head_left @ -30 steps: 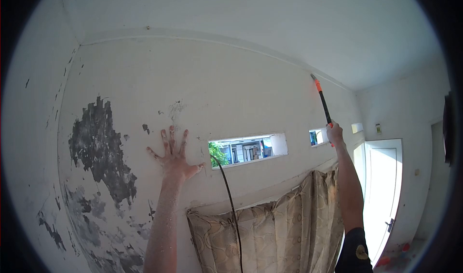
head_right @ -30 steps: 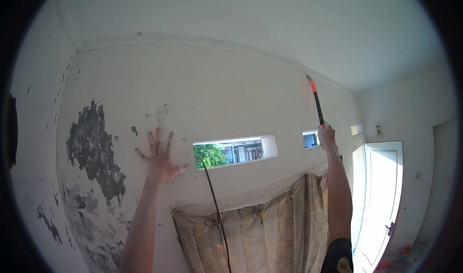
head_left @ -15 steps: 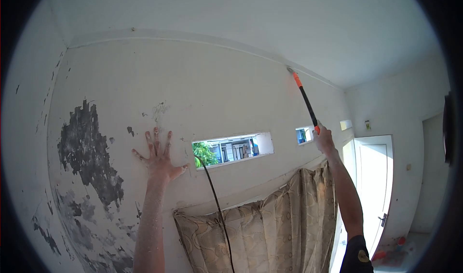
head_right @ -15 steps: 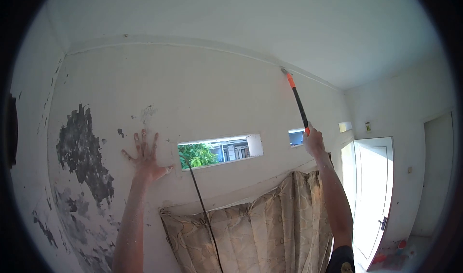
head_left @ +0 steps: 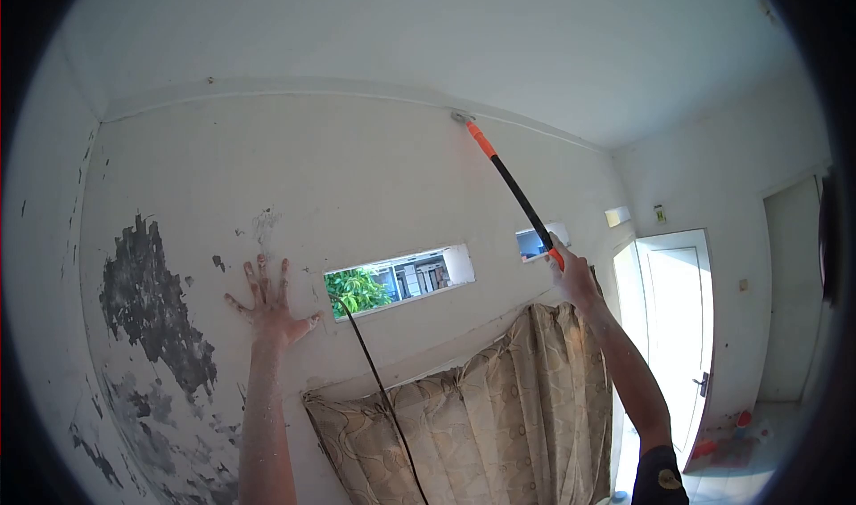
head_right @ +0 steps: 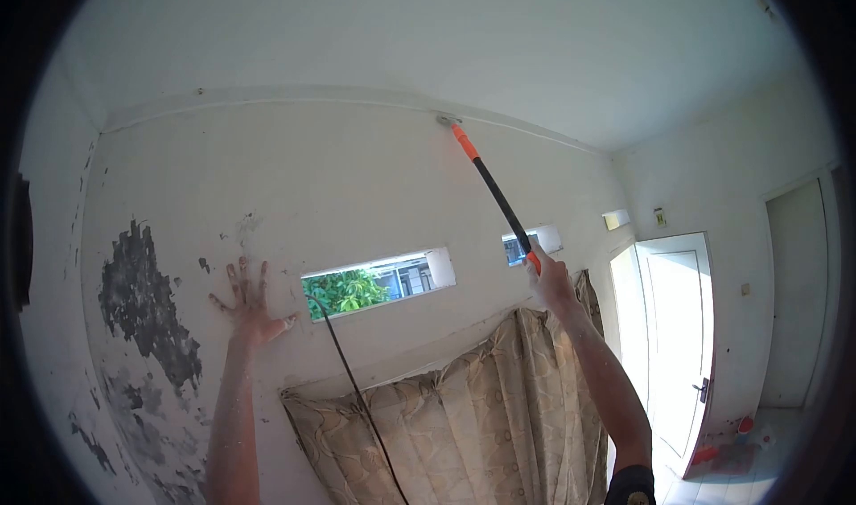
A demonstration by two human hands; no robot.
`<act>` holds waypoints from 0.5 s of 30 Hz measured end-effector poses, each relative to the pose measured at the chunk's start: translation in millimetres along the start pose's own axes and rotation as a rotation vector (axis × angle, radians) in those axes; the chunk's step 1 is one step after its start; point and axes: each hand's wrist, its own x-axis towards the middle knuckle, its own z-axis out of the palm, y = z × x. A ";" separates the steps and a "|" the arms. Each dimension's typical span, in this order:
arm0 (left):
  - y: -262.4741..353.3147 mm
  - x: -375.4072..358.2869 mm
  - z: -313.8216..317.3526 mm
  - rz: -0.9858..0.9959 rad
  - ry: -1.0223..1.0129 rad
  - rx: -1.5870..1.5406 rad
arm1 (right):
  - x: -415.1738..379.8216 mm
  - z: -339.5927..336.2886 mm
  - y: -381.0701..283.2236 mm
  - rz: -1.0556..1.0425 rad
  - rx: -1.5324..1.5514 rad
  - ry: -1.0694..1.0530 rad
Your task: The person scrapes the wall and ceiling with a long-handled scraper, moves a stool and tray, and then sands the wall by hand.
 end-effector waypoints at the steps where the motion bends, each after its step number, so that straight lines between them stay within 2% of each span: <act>1: -0.3 0.4 0.5 0.006 0.003 -0.004 | 1.1 -4.8 5.4 0.000 0.000 -0.001; 3: -0.4 0.3 2.4 0.009 0.002 -0.006 | 3.7 -15.5 14.4 0.104 -0.048 -0.053; 4: -0.6 0.4 3.1 0.011 0.006 -0.008 | 7.5 -15.2 31.7 0.102 0.032 -0.053; 7: -0.6 1.5 3.0 0.008 0.006 -0.011 | 12.0 -25.3 73.7 0.124 -0.074 -0.043; 9: -0.4 1.9 2.8 0.003 0.001 -0.007 | 16.9 -25.1 98.2 0.168 -0.013 -0.063; 11: 0.1 2.0 2.5 0.003 -0.006 -0.004 | 26.5 -6.4 137.2 0.103 0.010 0.063; 12: 1.0 1.5 2.1 0.002 -0.007 0.000 | 25.3 -12.4 122.1 0.226 0.012 -0.002; 15: 0.4 0.7 1.7 0.001 0.002 -0.016 | 21.1 5.1 129.9 0.294 0.030 0.057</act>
